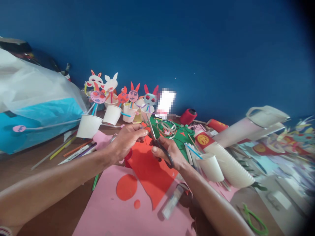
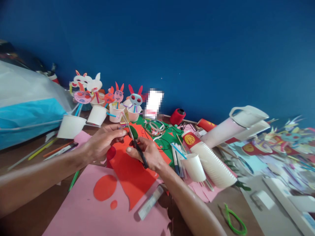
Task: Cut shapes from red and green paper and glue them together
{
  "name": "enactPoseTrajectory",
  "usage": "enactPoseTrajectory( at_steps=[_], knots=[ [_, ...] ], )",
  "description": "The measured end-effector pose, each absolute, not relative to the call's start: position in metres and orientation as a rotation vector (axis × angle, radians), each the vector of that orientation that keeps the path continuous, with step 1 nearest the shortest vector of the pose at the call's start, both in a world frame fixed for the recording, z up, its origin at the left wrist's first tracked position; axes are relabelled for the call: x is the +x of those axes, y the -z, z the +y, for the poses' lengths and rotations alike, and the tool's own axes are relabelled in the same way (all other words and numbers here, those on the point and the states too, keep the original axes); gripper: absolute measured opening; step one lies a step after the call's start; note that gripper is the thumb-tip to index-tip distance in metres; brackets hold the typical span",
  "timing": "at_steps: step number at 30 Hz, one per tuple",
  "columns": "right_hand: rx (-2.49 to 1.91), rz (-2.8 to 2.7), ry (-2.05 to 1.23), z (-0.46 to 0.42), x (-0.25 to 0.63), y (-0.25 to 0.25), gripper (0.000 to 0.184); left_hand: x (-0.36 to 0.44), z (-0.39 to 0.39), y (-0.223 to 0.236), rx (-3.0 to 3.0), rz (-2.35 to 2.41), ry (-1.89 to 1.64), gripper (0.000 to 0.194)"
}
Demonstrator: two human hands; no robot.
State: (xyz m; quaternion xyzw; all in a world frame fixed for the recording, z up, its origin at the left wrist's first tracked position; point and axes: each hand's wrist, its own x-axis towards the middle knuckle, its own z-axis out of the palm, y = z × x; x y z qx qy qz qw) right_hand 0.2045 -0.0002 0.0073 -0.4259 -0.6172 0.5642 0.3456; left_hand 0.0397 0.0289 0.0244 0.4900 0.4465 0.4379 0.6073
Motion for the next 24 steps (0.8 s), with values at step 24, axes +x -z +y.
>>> enactPoseTrajectory(
  at_steps=[24],
  knots=[
    [-1.071,-1.739,-1.417,0.003,0.212,-0.006,0.038,0.029,0.04,-0.024,1.21,0.967,-0.936,0.008]
  ],
)
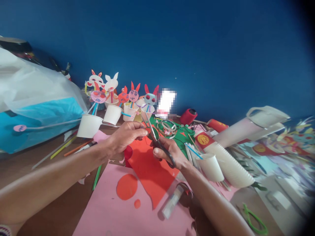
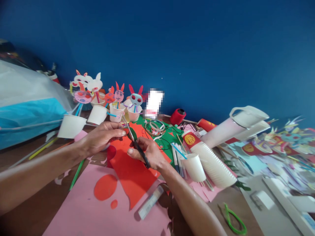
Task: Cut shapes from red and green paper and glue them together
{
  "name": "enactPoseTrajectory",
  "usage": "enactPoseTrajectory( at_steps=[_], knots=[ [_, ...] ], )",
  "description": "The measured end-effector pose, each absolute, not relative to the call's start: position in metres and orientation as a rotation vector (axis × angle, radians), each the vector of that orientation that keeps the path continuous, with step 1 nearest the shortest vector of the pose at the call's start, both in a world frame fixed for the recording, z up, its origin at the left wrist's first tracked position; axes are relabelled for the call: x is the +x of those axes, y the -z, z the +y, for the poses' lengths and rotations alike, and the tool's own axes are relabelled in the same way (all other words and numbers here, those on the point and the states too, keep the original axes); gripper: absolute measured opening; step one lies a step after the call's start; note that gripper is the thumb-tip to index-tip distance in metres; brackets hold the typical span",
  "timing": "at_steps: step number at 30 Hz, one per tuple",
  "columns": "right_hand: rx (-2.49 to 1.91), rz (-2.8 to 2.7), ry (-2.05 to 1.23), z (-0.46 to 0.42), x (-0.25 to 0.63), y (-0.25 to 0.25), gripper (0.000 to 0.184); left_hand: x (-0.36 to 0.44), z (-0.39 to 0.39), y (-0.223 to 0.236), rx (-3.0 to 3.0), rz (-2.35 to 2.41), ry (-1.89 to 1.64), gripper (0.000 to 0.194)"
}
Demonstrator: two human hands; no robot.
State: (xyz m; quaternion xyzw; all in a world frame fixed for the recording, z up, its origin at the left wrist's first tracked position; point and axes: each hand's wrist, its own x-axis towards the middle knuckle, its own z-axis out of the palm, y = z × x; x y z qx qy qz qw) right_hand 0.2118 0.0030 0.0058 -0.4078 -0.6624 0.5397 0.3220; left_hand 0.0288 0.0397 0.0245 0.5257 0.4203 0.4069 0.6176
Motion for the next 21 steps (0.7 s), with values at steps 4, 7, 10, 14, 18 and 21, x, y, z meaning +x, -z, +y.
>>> enactPoseTrajectory(
  at_steps=[4,7,10,14,18,21],
  knots=[
    [-1.077,-1.747,-1.438,0.0023,0.2124,-0.008,0.038,0.0288,0.0401,-0.0269,1.211,0.983,-0.931,0.007],
    [-1.075,-1.756,-1.459,0.0026,0.2141,-0.0103,0.038,0.0281,0.04,-0.0277,1.22,0.979,-0.926,0.006],
    [-1.081,-1.807,-1.443,0.0042,0.2173,-0.012,0.04,0.0273,0.0393,-0.0298,1.236,0.983,-0.915,0.005],
    [-1.071,-1.903,-1.352,0.0066,0.2206,-0.0123,0.041,0.0253,0.0388,-0.0338,1.315,0.979,-0.857,0.008],
    [-1.071,-1.92,-1.357,0.0072,0.2206,-0.0109,0.041,0.0229,0.0401,-0.0349,1.374,0.965,-0.799,0.01],
    [-1.07,-1.906,-1.353,0.0069,0.22,-0.0095,0.039,0.0223,0.0408,-0.0347,1.375,0.955,-0.796,0.01]
  ],
)
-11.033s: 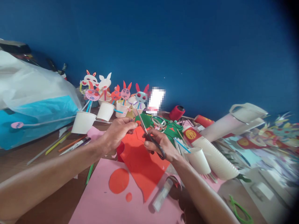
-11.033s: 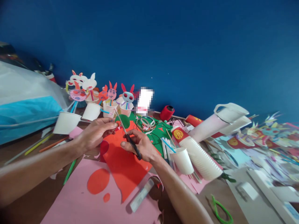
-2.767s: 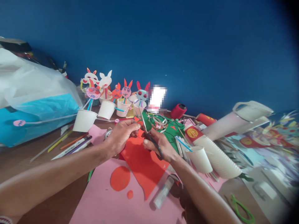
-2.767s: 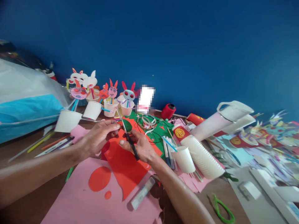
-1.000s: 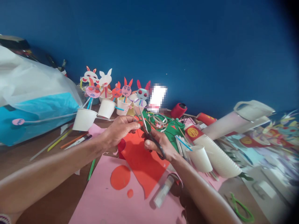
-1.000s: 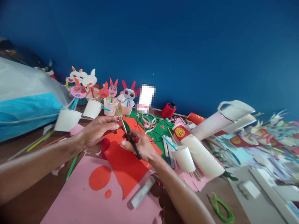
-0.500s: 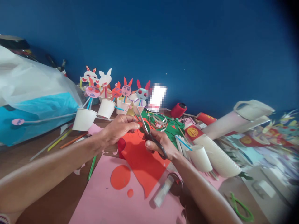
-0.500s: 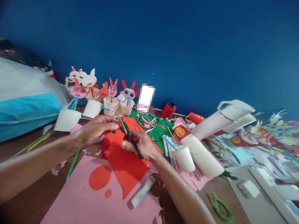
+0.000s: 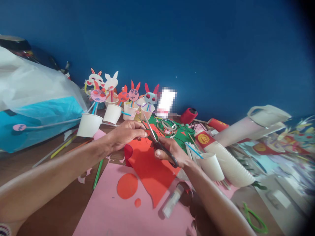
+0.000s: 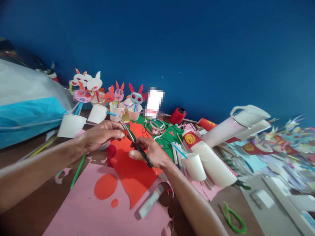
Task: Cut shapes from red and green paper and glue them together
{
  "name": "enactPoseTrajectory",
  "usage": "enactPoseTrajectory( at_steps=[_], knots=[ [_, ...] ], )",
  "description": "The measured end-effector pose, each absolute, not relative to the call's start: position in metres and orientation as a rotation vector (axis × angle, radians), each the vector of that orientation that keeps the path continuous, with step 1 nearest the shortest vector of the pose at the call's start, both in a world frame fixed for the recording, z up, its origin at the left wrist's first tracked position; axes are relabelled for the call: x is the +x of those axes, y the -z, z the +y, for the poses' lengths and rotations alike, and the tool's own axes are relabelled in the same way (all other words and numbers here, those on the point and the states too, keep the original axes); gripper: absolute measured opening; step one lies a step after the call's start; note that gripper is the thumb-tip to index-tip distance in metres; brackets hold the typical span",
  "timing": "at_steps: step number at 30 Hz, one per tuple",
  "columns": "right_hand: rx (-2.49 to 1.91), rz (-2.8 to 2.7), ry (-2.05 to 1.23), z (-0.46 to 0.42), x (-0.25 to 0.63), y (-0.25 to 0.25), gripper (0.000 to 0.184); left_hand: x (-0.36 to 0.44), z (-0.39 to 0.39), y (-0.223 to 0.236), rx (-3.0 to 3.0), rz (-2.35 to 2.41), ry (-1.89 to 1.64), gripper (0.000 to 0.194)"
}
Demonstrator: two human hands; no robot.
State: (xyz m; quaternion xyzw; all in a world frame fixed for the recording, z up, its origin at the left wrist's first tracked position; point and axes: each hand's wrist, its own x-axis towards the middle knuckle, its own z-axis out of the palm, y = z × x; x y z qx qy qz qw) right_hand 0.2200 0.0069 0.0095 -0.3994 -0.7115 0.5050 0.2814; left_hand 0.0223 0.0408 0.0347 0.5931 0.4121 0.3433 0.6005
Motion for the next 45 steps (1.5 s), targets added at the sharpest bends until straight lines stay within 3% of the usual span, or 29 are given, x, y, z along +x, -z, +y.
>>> enactPoseTrajectory(
  at_steps=[19,29,35,40,45],
  knots=[
    [-1.089,-1.868,-1.459,0.008,0.221,-0.011,0.038,0.023,0.042,-0.031,1.336,0.964,-0.799,0.008],
    [-1.164,-2.335,-1.391,0.012,0.269,-0.052,0.034,0.018,0.048,-0.032,1.322,0.974,-0.803,0.009],
    [-1.265,-2.029,-1.424,0.007,0.313,-0.074,0.024,0.016,0.05,-0.034,1.349,0.954,-0.685,0.01],
    [-1.114,-1.614,-1.145,0.015,0.275,-0.056,0.031,0.021,0.042,-0.037,1.466,0.908,-0.49,0.013],
    [-1.012,-1.601,-1.413,0.014,0.223,-0.022,0.033,0.022,0.037,-0.033,1.643,0.822,-0.292,0.012]
  ],
)
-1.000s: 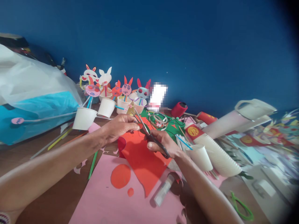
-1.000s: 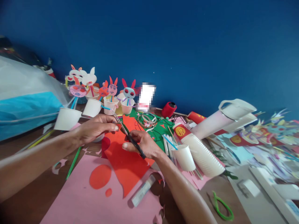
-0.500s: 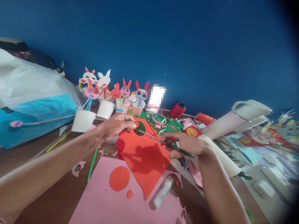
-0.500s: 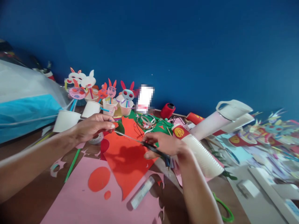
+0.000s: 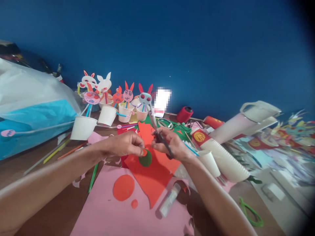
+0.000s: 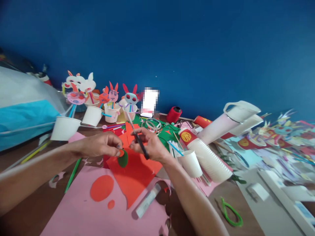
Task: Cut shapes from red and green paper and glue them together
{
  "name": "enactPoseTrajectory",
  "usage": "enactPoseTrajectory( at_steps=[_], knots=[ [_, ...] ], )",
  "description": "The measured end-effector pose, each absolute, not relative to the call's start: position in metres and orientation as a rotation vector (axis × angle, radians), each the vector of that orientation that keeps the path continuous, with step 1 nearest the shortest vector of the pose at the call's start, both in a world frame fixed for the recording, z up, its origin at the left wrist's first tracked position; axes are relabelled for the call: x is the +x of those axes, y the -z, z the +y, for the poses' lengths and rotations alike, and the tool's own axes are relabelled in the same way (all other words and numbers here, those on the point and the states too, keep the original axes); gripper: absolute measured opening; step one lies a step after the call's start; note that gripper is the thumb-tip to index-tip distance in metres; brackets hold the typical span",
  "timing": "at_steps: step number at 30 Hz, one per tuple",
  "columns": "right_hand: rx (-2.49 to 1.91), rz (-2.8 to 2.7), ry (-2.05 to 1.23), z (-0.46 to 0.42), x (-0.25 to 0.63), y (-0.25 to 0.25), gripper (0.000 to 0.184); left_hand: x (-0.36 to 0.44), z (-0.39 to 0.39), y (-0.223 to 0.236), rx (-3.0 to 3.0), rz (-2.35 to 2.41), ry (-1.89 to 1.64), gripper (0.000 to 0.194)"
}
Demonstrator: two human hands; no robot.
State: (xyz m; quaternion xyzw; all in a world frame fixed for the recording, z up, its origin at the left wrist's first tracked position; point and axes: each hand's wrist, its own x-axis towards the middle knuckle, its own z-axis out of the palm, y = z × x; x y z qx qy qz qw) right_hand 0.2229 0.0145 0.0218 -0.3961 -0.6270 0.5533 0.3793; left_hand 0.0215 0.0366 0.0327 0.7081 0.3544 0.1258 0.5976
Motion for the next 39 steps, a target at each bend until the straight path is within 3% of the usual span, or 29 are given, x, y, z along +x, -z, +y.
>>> enactPoseTrajectory(
  at_steps=[6,14,24,39],
  knots=[
    [-1.02,-1.579,-1.529,0.004,0.21,-0.014,0.035,0.021,0.036,-0.027,1.747,0.814,-0.161,0.013],
    [-1.105,-1.786,-1.323,-0.004,0.204,-0.016,0.033,0.025,0.03,-0.029,1.786,0.911,-0.152,0.011],
    [-1.162,-1.596,-1.123,0.002,0.21,-0.021,0.033,0.03,0.031,-0.033,1.551,0.857,-0.365,0.011],
    [-1.103,-1.473,-1.146,0.004,0.205,-0.011,0.034,0.04,0.027,-0.014,1.487,0.903,-0.652,0.014]
  ],
)
